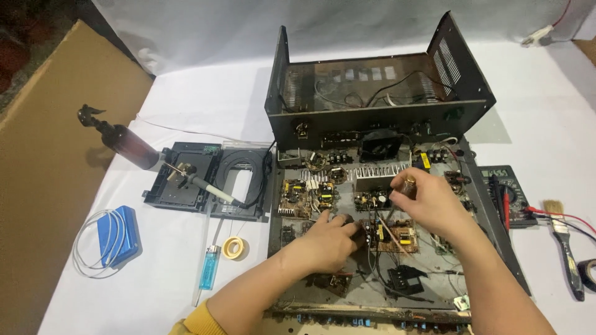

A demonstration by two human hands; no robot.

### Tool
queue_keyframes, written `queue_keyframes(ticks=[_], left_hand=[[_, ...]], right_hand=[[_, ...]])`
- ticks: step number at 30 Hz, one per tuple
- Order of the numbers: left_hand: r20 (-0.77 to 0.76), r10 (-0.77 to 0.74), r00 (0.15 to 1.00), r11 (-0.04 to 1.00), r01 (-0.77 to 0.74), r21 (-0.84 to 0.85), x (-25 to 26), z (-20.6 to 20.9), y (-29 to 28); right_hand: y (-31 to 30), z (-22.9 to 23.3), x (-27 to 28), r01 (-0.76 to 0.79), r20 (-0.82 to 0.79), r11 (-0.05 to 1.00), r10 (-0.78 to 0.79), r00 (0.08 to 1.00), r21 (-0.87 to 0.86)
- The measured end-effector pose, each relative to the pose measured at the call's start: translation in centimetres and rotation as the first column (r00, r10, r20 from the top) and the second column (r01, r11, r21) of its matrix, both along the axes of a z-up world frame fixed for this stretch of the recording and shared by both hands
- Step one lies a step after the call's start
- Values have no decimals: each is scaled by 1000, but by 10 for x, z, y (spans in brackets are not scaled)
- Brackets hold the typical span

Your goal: The person uses a screwdriver to unscrew and remove several small circuit boards from a larger electronic chassis. They carefully detach the components and set them aside on the workbench.

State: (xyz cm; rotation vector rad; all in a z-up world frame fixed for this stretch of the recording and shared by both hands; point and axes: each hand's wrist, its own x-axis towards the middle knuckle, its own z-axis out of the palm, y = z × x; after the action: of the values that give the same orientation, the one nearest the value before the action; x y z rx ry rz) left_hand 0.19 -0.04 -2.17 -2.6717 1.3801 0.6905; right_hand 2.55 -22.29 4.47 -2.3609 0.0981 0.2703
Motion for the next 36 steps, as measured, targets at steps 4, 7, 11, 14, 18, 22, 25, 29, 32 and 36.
queue_keyframes(ticks=[4,7,11,14,18,22,25,29,32,36], left_hand=[[-195,85,977,978,-44,206,-1,48,-10],[-200,85,976,982,-48,181,-1,46,-10],[-174,63,983,983,-31,179,2,37,-9],[-169,57,984,983,-26,181,1,37,-10],[-150,55,987,987,-31,156,2,29,-9],[-140,35,990,985,-11,170,4,23,-9],[-85,5,996,994,4,113,4,15,-7],[-117,34,993,988,-15,155,2,33,-10],[-71,32,997,996,-25,90,-3,28,-5],[12,16,1000,1000,-17,13,-4,16,-2]], right_hand=[[-2,7,8,27,-138,996,-39,990,-89],[5,16,4,65,-218,998,-60,974,15],[10,25,0,-40,-242,999,36,970,-12],[6,27,-2,-107,-238,993,92,967,-51],[1,19,0,-140,-196,990,136,971,-6],[5,17,0,-146,-221,989,136,966,-26],[3,6,3,-236,-213,959,201,956,-158],[6,11,2,-237,-170,962,213,962,-135],[13,38,-9,-174,-158,978,154,975,-118],[10,48,-31,-58,2,995,58,998,-87]])
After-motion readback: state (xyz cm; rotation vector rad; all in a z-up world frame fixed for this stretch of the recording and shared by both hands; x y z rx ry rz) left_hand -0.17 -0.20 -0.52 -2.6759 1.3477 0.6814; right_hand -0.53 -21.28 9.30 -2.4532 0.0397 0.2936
